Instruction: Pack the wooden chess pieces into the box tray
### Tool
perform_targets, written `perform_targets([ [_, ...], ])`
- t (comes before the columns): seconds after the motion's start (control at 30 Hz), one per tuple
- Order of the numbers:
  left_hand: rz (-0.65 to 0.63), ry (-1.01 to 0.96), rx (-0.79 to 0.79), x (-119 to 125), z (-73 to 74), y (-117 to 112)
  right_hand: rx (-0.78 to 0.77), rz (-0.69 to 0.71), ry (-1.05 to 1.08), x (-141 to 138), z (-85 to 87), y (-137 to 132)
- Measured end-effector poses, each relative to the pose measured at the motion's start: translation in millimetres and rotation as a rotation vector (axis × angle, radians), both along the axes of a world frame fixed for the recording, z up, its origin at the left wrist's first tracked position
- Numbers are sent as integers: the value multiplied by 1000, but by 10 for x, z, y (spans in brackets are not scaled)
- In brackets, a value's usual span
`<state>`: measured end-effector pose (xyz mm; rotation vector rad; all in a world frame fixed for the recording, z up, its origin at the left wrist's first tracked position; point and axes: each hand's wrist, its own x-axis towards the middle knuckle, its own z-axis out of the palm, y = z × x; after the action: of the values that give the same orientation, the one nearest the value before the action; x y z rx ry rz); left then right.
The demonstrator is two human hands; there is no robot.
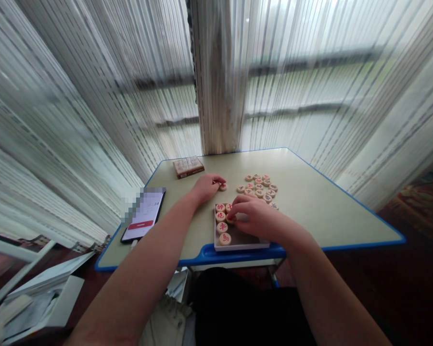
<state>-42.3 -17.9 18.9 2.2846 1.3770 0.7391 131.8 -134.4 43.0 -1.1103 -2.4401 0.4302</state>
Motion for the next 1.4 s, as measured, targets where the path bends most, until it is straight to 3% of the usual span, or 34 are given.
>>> perform_targets([
  [0.2,1,-38,-20,7,-10,6,-57,-6,-16,41,56,-35],
  [0.37,51,-279,-173,-6,-84,83,-115,3,-97,142,120,-102],
  [0.53,49,-420,-186,-49,-121,152,-83,-74,-143,160,149,-153],
  [0.97,63,-372,-232,-27,-133,124,-50,-168,-282,86,162,-183],
  [1.4,84,-325,-210,-14,-95,82,-41,-98,-257,91,199,-197],
])
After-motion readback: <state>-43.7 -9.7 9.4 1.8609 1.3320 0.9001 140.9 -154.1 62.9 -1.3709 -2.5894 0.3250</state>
